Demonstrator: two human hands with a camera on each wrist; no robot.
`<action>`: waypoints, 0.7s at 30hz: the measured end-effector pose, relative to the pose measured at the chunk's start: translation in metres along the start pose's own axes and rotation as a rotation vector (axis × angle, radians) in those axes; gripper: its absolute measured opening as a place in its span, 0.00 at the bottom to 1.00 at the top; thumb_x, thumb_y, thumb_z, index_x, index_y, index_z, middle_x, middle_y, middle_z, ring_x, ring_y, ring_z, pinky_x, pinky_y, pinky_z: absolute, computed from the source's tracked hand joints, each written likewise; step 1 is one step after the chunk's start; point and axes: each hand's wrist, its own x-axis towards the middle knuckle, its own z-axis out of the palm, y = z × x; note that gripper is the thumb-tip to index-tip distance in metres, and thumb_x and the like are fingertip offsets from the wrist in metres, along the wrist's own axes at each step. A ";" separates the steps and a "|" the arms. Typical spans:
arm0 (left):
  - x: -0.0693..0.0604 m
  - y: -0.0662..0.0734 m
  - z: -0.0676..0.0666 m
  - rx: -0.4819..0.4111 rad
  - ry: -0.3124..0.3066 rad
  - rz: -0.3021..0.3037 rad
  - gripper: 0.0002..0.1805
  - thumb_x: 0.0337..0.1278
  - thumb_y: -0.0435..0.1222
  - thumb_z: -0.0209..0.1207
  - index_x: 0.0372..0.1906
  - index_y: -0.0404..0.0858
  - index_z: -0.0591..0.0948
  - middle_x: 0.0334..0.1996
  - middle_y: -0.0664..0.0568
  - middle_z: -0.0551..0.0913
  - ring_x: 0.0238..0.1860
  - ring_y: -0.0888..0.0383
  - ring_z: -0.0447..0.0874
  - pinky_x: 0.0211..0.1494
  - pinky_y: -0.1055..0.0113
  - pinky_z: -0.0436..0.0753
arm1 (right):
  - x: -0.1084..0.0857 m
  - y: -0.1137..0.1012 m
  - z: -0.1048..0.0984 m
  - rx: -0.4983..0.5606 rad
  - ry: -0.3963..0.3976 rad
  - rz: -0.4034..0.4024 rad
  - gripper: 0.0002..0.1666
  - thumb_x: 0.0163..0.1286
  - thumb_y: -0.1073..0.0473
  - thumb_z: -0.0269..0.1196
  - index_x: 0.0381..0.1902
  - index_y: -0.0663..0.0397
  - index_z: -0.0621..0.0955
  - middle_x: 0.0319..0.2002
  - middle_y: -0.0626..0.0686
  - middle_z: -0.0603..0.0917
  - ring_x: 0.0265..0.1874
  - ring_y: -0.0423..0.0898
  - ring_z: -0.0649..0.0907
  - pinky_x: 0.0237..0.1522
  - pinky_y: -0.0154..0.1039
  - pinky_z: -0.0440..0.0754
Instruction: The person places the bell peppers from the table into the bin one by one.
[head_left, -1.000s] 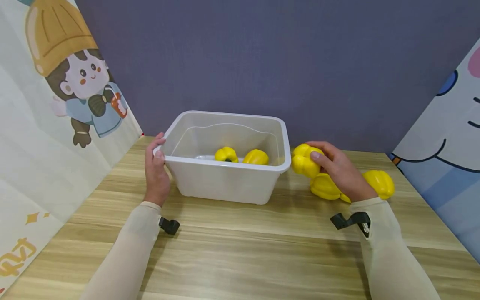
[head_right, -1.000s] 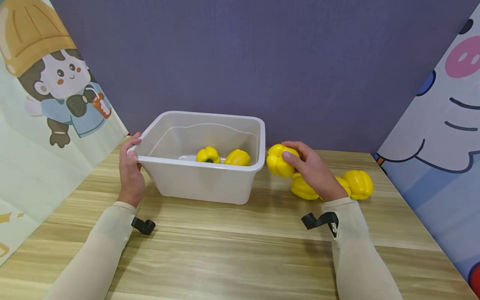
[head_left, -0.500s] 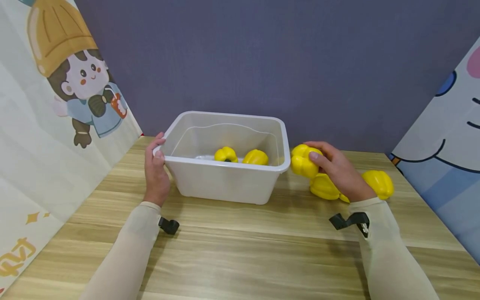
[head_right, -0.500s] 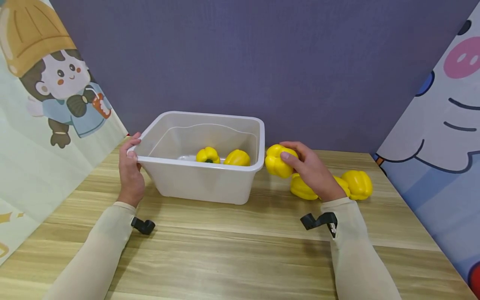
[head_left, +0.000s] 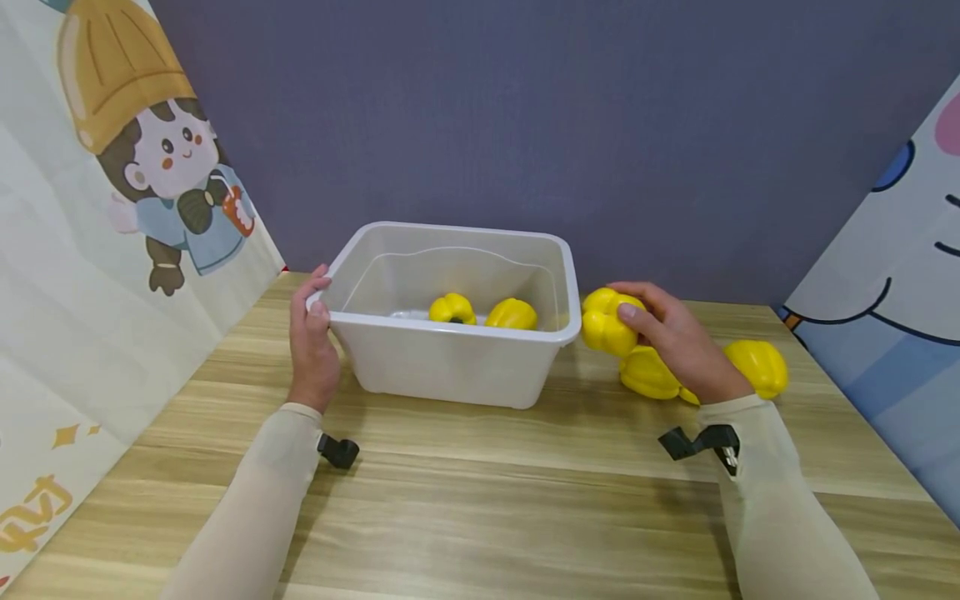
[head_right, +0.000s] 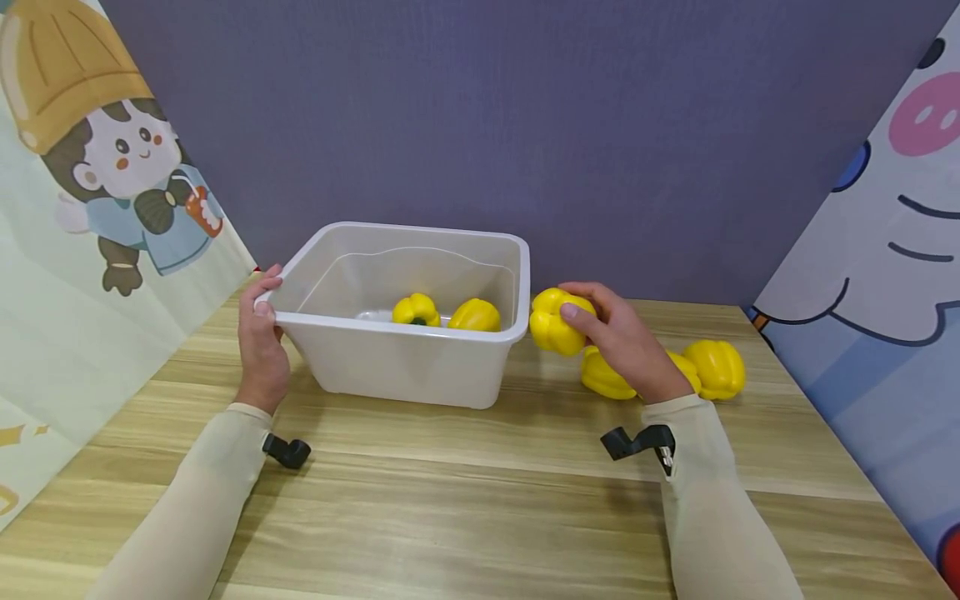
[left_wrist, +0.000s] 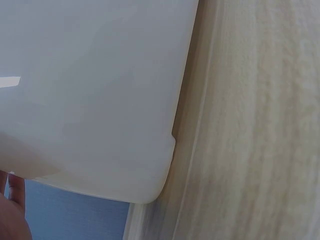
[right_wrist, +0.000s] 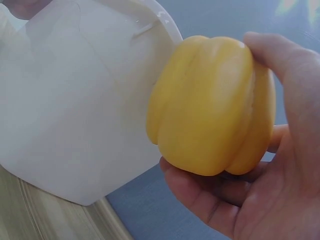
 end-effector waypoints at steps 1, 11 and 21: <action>0.000 0.000 0.000 0.001 0.001 0.001 0.28 0.71 0.46 0.39 0.62 0.29 0.70 0.71 0.48 0.68 0.73 0.52 0.60 0.70 0.63 0.61 | 0.000 0.000 0.000 -0.001 0.001 -0.001 0.32 0.78 0.39 0.50 0.72 0.48 0.66 0.60 0.54 0.73 0.50 0.54 0.78 0.51 0.36 0.80; -0.001 -0.003 0.000 -0.016 0.003 -0.006 0.26 0.71 0.43 0.38 0.62 0.27 0.69 0.72 0.46 0.67 0.74 0.52 0.59 0.71 0.64 0.60 | -0.001 -0.002 -0.001 0.017 0.004 -0.009 0.33 0.78 0.39 0.49 0.72 0.48 0.66 0.60 0.54 0.72 0.50 0.53 0.79 0.50 0.35 0.80; 0.000 -0.006 0.000 -0.009 0.005 0.013 0.28 0.72 0.47 0.41 0.62 0.28 0.70 0.71 0.47 0.68 0.73 0.53 0.61 0.71 0.64 0.60 | -0.002 -0.006 0.002 0.011 0.094 -0.013 0.34 0.78 0.37 0.48 0.72 0.48 0.66 0.59 0.53 0.73 0.49 0.53 0.78 0.50 0.34 0.79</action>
